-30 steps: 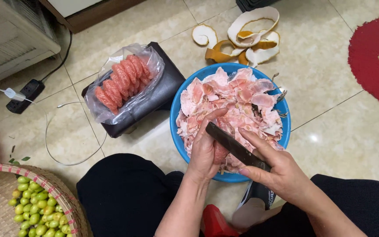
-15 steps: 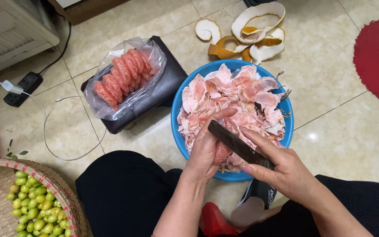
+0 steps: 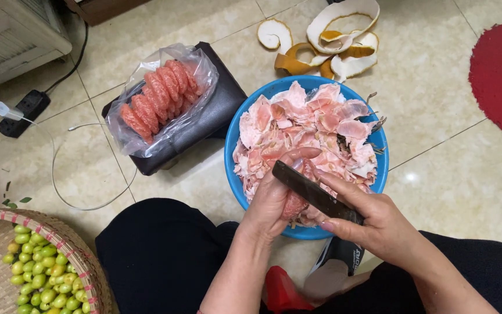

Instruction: Peeling and cleaning fruit pith using a knife and sorting it into a bowl

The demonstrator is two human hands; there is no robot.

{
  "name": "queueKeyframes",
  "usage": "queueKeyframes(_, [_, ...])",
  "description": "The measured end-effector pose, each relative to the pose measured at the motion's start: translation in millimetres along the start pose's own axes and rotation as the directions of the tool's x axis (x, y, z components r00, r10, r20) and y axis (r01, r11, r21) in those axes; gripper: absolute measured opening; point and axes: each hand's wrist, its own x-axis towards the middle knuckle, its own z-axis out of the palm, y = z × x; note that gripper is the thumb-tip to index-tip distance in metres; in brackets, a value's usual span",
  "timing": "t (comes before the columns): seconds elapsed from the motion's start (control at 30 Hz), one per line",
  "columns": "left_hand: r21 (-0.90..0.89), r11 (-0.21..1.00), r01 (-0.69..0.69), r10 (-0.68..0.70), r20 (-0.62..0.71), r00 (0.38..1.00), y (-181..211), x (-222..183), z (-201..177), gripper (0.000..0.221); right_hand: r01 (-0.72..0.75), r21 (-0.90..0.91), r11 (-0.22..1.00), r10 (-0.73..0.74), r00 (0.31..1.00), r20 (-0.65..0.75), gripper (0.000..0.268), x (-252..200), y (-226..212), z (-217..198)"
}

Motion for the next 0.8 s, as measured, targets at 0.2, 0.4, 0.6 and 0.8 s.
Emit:
queueKeyframes(0.2, [-0.002,0.999,0.052,-0.052,-0.041,0.998,-2,1,-2,0.033,0.02,-0.091,0.996,-0.019,1.0,0.009,0.068,2,-11,-2])
queueKeyframes(0.4, [0.014,0.999,0.033,-0.033,0.008,0.999,-2,-3,-3,0.035,0.036,0.076,0.996,-0.033,0.999,-0.041,0.06,1,5,-2])
queueKeyframes(0.6, [-0.025,0.998,0.05,-0.048,0.083,0.995,-11,-1,-15,0.033,-0.16,0.716,0.679,0.296,0.953,-0.069,0.065,-1,-2,-2])
queueKeyframes(0.8, [0.007,0.999,0.038,-0.039,0.084,0.996,4,-5,-10,0.034,0.095,0.816,0.57,0.183,0.954,-0.239,0.059,15,2,-37])
